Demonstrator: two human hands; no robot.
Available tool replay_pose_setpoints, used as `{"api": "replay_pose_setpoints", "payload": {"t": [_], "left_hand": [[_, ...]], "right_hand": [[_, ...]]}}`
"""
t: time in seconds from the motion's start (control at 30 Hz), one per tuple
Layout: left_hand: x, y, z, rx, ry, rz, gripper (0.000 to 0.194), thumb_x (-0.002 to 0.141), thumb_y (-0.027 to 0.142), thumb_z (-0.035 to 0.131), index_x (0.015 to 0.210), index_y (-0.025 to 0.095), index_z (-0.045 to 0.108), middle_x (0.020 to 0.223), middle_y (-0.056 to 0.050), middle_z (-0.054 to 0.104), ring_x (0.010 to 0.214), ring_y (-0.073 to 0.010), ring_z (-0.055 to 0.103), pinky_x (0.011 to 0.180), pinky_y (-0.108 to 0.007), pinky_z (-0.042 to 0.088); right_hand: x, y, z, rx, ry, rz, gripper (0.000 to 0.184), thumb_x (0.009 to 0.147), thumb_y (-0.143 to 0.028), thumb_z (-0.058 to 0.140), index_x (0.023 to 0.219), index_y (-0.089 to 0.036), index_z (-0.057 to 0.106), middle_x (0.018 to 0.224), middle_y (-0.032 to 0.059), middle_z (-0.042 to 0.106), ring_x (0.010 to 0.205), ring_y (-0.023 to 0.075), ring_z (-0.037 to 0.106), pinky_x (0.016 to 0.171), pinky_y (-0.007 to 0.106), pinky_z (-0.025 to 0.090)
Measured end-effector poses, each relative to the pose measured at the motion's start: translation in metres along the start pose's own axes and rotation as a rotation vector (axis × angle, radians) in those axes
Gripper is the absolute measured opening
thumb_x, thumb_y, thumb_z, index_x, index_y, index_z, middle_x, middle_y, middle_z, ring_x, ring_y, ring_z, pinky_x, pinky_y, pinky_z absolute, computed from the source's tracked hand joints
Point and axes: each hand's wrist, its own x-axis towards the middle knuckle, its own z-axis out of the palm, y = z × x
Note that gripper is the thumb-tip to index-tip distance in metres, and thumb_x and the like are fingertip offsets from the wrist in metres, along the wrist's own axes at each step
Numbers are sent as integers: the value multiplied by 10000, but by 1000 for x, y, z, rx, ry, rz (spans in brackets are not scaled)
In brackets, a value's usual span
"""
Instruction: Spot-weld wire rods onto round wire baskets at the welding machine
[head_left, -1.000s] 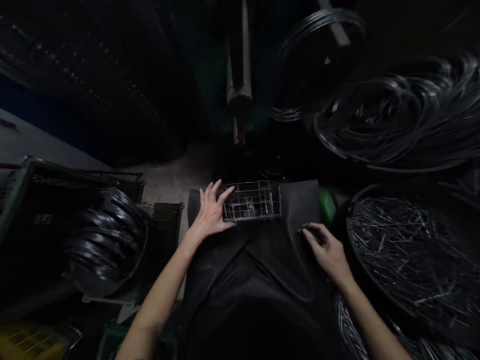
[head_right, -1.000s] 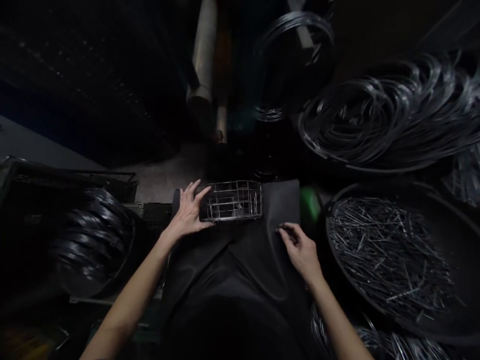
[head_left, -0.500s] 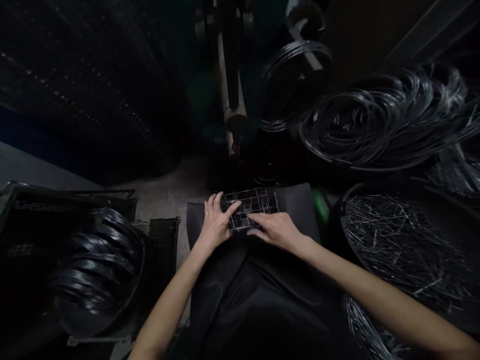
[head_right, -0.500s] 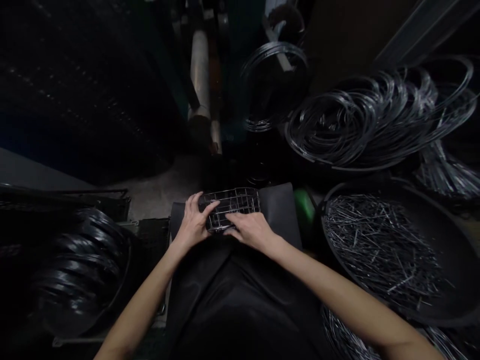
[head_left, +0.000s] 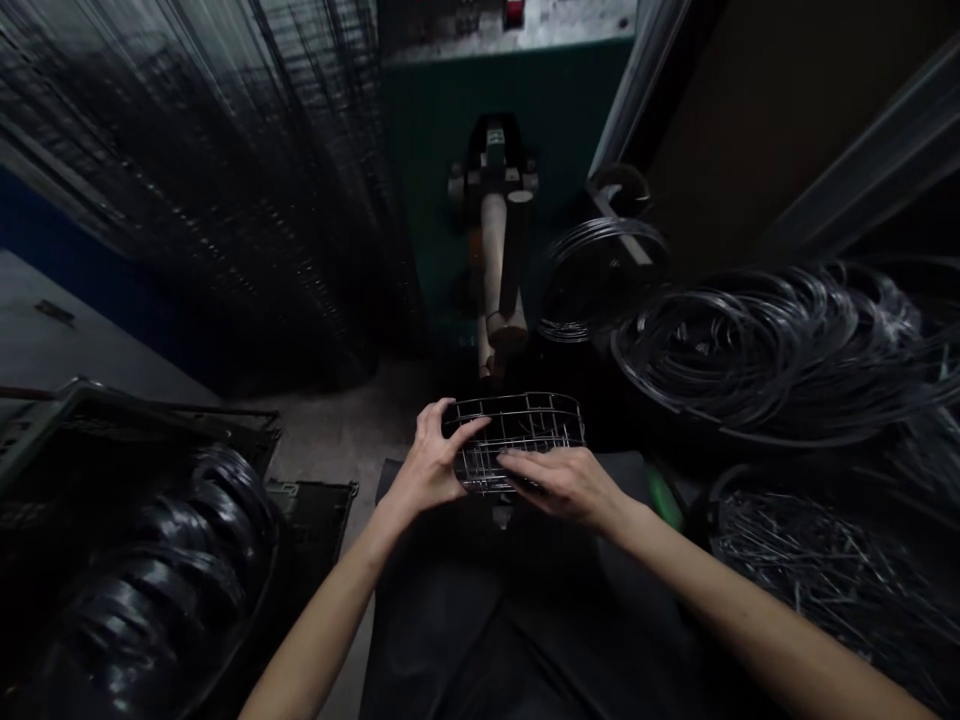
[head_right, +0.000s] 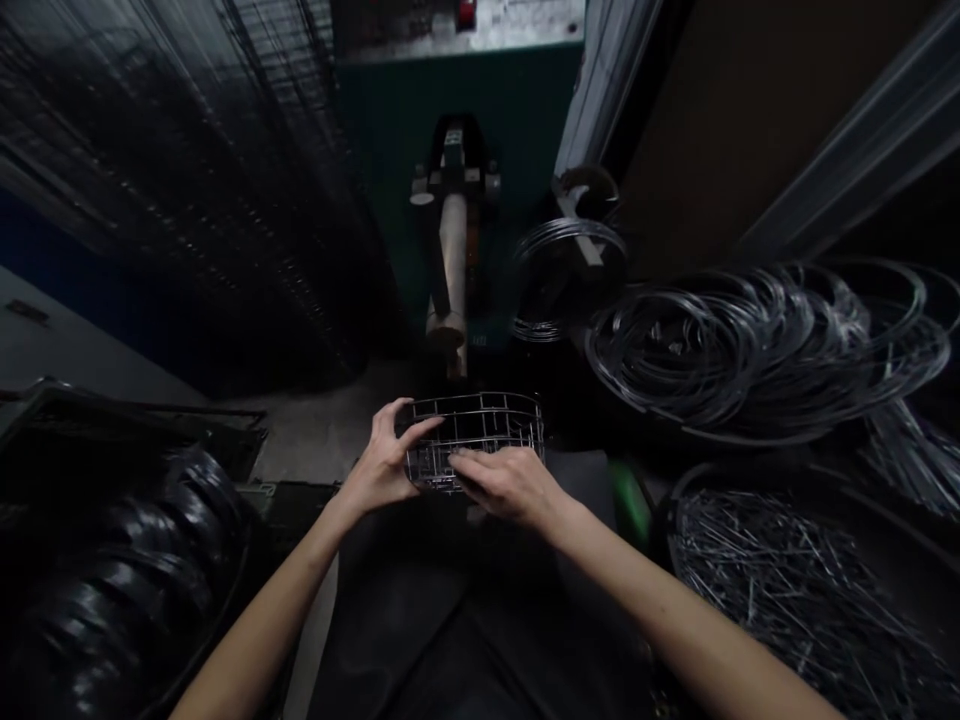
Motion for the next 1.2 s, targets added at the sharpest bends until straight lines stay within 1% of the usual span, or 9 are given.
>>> {"api": "replay_pose_setpoints", "payload": {"t": [0.1, 0.27, 0.43, 0.63, 0.87, 0.97, 1.03, 1.13, 1.2], "left_hand": [[4, -4, 6, -23, 21, -12, 825, 620, 342, 792, 1363, 278, 438, 1383, -145, 171, 1285, -410, 259, 1008, -578, 384], [10, -8, 10, -53, 51, -2, 825, 620, 358, 788, 1361, 255, 442, 1376, -156, 191, 1280, -410, 267, 1006, -576, 386], [21, -13, 7, -39, 70, 23, 818, 619, 340, 787, 1359, 254, 451, 1361, -158, 213, 1278, -411, 279, 998, -568, 392], [30, -18, 3, -48, 48, -1, 850, 613, 339, 798, 1374, 284, 423, 1365, -142, 189, 1289, -406, 251, 1002, -567, 388], [39, -25, 0, -56, 28, -3, 834, 620, 317, 786, 1372, 270, 429, 1365, -143, 183, 1288, -397, 243, 1019, -555, 374], [42, -29, -1, -67, 21, -8, 850, 612, 348, 791, 1375, 282, 421, 1362, -128, 198, 1285, -394, 247, 1025, -552, 371], [43, -30, -2, -80, 9, 2, 896, 568, 362, 815, 1371, 274, 427, 1351, -126, 220, 1277, -393, 267, 1035, -551, 360], [44, -31, -4, -83, -10, 7, 928, 527, 340, 831, 1363, 255, 438, 1335, -133, 237, 1267, -396, 287, 1051, -561, 335], [45, -31, -6, -85, -21, -8, 929, 529, 325, 826, 1367, 261, 431, 1335, -131, 232, 1267, -399, 285, 1051, -566, 334]], "right_hand": [[3, 5, -2, -9, -7, -4, 277, 909, -239, 532, 1161, -245, 647, 1113, 44, 689, 735, 167, 697, 602, 251, 519], [8, 12, -7, 2, 15, -21, 253, 923, -231, 508, 1127, -210, 657, 1098, 56, 695, 728, 163, 699, 612, 248, 525], [13, 21, -5, -14, 55, -39, 242, 927, -247, 515, 1113, -197, 663, 1097, 56, 696, 746, 165, 702, 611, 243, 524], [22, 28, -2, -72, 102, -64, 230, 926, -255, 523, 1101, -201, 661, 1090, 39, 700, 688, 136, 692, 586, 220, 504], [31, 35, -1, -62, 132, -62, 221, 928, -264, 522, 1084, -200, 665, 1050, 23, 714, 688, 138, 695, 561, 220, 500], [34, 38, -1, -47, 114, -43, 224, 928, -276, 529, 1093, -209, 665, 1058, 19, 712, 708, 135, 697, 573, 216, 503], [35, 38, -3, -38, 88, -30, 231, 932, -289, 522, 1093, -216, 670, 1057, 20, 712, 761, 139, 699, 614, 214, 510], [36, 36, -7, -35, 44, 3, 240, 933, -303, 518, 1097, -229, 676, 1059, 21, 712, 855, 150, 691, 670, 213, 510], [35, 35, -10, -35, 11, 18, 243, 927, -288, 528, 1118, -237, 670, 1082, 19, 705, 860, 149, 688, 668, 211, 504]]}}
